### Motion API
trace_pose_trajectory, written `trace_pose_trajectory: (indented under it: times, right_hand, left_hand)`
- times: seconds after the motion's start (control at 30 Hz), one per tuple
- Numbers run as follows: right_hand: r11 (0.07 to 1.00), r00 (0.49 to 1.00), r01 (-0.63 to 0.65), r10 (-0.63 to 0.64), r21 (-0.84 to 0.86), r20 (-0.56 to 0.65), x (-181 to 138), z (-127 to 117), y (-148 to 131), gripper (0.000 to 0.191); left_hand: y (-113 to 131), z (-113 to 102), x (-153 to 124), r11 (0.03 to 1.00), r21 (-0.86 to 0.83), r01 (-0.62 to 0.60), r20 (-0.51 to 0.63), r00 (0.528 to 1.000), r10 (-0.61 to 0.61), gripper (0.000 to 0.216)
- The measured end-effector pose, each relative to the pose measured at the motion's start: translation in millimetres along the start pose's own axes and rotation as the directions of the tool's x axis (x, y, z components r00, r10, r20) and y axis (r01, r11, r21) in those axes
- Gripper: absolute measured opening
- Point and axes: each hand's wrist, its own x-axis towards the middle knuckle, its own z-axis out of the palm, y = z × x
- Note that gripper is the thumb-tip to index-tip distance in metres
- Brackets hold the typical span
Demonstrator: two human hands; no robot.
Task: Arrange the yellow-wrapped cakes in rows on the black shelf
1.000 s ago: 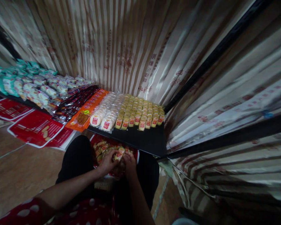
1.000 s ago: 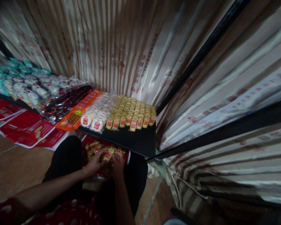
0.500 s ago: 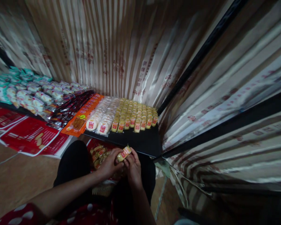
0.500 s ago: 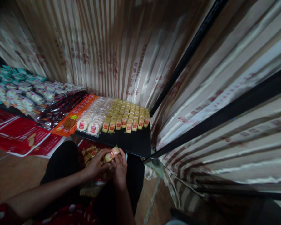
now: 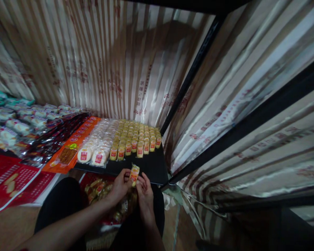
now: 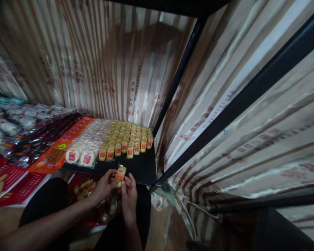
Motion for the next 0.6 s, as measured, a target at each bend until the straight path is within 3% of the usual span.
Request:
trace_pose_trajectory:
  times: [0.2,0.3,0.43,0.6]
  right_hand:
    - [0.967,0.991,0.097,-0.116,-0.234,-0.068,11.6,-8.9,-6.2,0.047]
    - [0.950,0.979,0.131,-0.169,-0.285,-0.113,26.9,-16.6,-8.9,0.048]
    - [0.920,0.965,0.196,-0.242,-0.339,-0.097,47.6,-25.6,-10.2,0.044]
    - [0.880,0.956,0.224,-0.283,-0.418,-0.084,61.5,-32.8,-13.7,0.041]
  left_hand:
    - [6.8,22.4,23.5,0.998,-0.067,0.018,0.098,0.995,-0.011,0.021]
    - [13.2,26.3,40.2,0.997,0.069,-0.020,0.128,0.992,0.011,0.017]
    - [19.2,28.5,64.1,0.951,0.291,-0.107,0.154,0.986,0.064,0.034]
    - [21.6,43.5,78.6,0.911,0.384,-0.152,0.159,0.982,0.097,0.026]
